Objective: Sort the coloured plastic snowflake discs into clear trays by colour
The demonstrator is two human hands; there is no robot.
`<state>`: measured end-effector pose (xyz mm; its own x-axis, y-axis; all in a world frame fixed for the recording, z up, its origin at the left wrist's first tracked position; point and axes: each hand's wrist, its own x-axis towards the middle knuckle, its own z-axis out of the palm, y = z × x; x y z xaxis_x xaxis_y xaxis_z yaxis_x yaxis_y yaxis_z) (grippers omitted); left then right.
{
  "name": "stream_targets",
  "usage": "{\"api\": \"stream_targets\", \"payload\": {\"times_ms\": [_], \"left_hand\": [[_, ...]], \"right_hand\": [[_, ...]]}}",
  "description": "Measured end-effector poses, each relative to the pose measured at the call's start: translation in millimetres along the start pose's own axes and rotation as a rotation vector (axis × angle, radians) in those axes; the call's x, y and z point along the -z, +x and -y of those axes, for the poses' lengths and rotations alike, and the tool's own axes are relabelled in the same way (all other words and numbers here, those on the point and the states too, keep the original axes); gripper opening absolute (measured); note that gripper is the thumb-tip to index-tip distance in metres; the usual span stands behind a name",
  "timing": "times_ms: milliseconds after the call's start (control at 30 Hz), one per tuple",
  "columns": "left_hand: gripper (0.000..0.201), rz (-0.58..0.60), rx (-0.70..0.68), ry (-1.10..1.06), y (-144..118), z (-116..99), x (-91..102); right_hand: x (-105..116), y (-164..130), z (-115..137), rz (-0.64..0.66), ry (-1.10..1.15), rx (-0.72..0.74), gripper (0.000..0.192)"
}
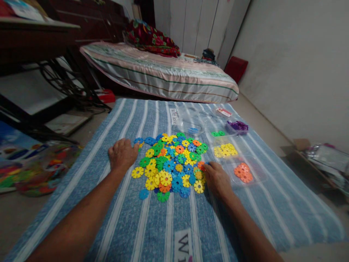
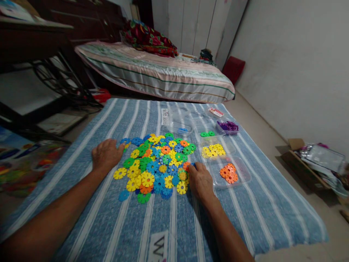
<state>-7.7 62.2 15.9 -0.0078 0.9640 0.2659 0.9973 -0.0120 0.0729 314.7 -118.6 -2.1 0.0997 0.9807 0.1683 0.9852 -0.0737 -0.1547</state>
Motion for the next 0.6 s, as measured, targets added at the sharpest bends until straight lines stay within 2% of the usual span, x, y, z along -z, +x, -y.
{"api": "stream_targets", "payload": {"times_ms": [300, 467, 600], "left_hand": [[0.043, 0.006, 0.013, -0.012, -1.6, -2.9, 2.8], [0.043, 0.001, 0.015, -0.024, -1.3, -2.0, 0.5], [0.042, -0.009, 0.006, -0.039, -1.6, -1.4, 0.2]], "right_hand": [[6.9, 0.7, 8.9, 0.027, -0.084, -0.103, 0.025], [7.5, -1.1, 11.1, 0.038, -0.139, -0.133, 0.033], [7.9, -3.1, 13.8, 0.046, -0.147, -0.142, 0.028]]}}
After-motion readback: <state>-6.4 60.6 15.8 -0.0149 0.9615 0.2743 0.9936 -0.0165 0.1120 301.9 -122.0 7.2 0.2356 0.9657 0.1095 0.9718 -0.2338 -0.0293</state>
